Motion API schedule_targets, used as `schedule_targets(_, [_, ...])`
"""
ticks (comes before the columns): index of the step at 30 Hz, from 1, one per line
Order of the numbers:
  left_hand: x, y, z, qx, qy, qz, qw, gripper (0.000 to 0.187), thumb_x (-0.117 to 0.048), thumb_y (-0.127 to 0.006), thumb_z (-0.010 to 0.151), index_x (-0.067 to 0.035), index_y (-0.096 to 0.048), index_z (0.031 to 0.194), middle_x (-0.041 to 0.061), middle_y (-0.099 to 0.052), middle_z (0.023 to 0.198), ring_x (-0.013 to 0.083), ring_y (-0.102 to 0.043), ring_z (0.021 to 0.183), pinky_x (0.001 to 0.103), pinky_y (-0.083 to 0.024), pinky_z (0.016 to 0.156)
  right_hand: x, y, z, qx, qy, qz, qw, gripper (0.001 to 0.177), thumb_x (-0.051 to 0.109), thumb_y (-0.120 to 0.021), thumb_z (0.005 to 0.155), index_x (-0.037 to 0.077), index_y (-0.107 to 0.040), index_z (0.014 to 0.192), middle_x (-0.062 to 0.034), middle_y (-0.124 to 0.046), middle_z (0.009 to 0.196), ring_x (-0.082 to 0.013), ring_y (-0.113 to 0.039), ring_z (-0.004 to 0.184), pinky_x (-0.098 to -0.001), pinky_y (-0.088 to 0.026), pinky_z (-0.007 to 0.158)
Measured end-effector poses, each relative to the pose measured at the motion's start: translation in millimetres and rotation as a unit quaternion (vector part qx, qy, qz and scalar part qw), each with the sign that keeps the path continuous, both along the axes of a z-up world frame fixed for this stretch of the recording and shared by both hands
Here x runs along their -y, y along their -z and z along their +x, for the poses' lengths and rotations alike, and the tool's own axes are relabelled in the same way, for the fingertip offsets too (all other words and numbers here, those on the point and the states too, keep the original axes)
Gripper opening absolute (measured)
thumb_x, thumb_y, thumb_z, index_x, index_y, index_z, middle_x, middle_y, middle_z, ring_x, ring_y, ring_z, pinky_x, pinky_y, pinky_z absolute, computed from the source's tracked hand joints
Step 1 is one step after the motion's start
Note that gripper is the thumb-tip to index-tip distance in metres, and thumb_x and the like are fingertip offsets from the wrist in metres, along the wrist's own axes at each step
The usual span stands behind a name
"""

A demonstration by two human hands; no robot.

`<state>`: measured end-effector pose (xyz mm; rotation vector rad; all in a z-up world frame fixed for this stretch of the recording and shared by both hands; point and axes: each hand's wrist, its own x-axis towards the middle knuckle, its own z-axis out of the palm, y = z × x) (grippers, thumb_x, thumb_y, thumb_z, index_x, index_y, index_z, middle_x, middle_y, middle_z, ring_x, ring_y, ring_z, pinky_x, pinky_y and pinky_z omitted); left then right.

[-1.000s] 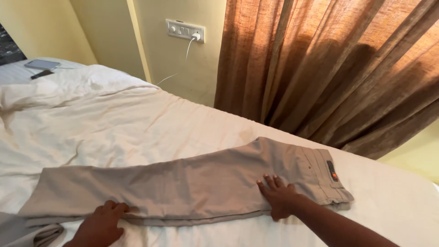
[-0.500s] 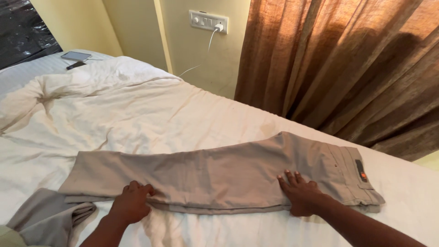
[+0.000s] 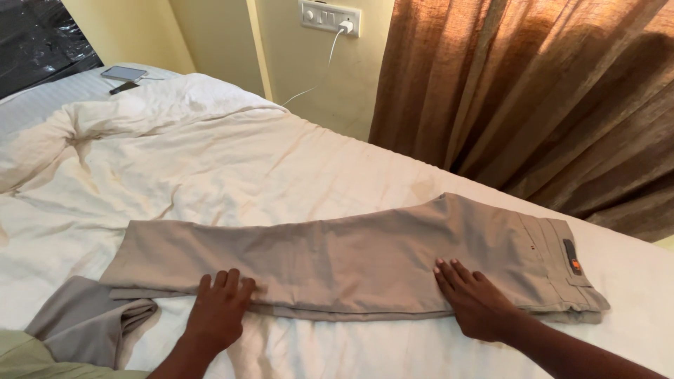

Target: Folding a pair of tan trousers on a bed.

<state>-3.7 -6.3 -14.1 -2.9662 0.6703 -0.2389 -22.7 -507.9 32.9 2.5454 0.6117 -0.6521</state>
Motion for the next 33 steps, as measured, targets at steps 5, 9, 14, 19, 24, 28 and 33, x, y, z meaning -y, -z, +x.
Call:
schedule_targets(5, [10,-1,1,-0.028,-0.036,0.080,0.996,0.049,-0.008,-0.070,0.070,-0.013,-0.055,0.117,0.012,-0.053,0.110,0.0293,-0.057,0.097,0.044,-0.044,0.078,27,30,3,0.026,-0.019,0.065,0.997,0.071,0.010,-0.035,0.095,-0.005,-0.005,0.158,-0.0264,-0.004,0.168,-0.0412,-0.007,0.155,-0.0509,-0.019,0.122])
schedule_targets(9, [4,1,9,0.067,-0.043,0.112,0.991,0.028,-0.016,-0.072,0.080,-0.011,-0.058,0.104,0.009,-0.058,0.095,0.0251,-0.061,0.075,0.041,-0.047,0.056,28,26,8,-0.027,0.005,0.067,0.997,0.071,0.011,-0.032,0.099,-0.002,-0.001,0.161,-0.0229,-0.001,0.170,-0.0363,-0.004,0.158,-0.0483,-0.015,0.127])
schedule_targets(14, [-9,11,20,0.043,-0.040,0.155,0.986,0.019,-0.016,-0.072,0.080,-0.013,-0.061,0.096,0.007,-0.059,0.092,0.0246,-0.061,0.079,0.039,-0.045,0.059,15,10,13,-0.069,0.035,0.037,0.996,0.068,0.009,-0.031,0.103,0.003,0.001,0.163,-0.0188,0.003,0.172,-0.0352,0.000,0.160,-0.0494,-0.016,0.128])
schedule_targets(19, [-18,-1,11,0.053,-0.031,0.164,0.985,0.020,-0.016,-0.073,0.075,-0.014,-0.063,0.092,0.007,-0.059,0.094,0.0265,-0.061,0.084,0.040,-0.046,0.062,14,5,15,-0.091,0.036,0.026,0.995,0.068,0.007,-0.032,0.104,0.003,0.002,0.163,-0.0193,0.004,0.173,-0.0352,0.000,0.160,-0.0487,-0.019,0.128])
schedule_targets(24, [-21,-21,-7,0.013,-0.183,0.068,0.981,0.046,-0.014,-0.069,0.076,-0.010,-0.053,0.119,0.016,-0.057,0.103,0.0291,-0.066,0.079,0.041,-0.057,0.054,5,-6,8,-0.099,0.060,0.031,0.993,0.071,0.010,-0.035,0.105,0.006,0.005,0.164,-0.0169,0.007,0.174,-0.0353,0.001,0.161,-0.0508,-0.020,0.127])
schedule_targets(28, [-29,3,0,-0.056,-0.243,0.017,0.968,0.039,-0.026,-0.066,0.090,-0.012,-0.049,0.122,0.016,-0.064,0.102,0.0332,-0.072,0.088,0.046,-0.063,0.066,-4,-13,5,-0.096,0.022,-0.020,0.995,0.077,0.024,-0.043,0.108,0.001,0.006,0.163,-0.0223,0.007,0.173,-0.0392,0.000,0.160,-0.0520,-0.022,0.127])
schedule_targets(33, [-14,-20,8,-0.098,-0.467,-0.228,0.849,0.072,-0.026,-0.074,0.083,-0.009,-0.036,0.142,0.025,-0.072,0.108,0.0432,-0.073,0.101,0.049,-0.059,0.084,-2,-10,10,-0.103,0.052,-0.002,0.993,0.080,0.033,-0.045,0.110,0.005,0.007,0.163,-0.0196,0.009,0.173,-0.0386,0.000,0.160,-0.0549,-0.024,0.126])
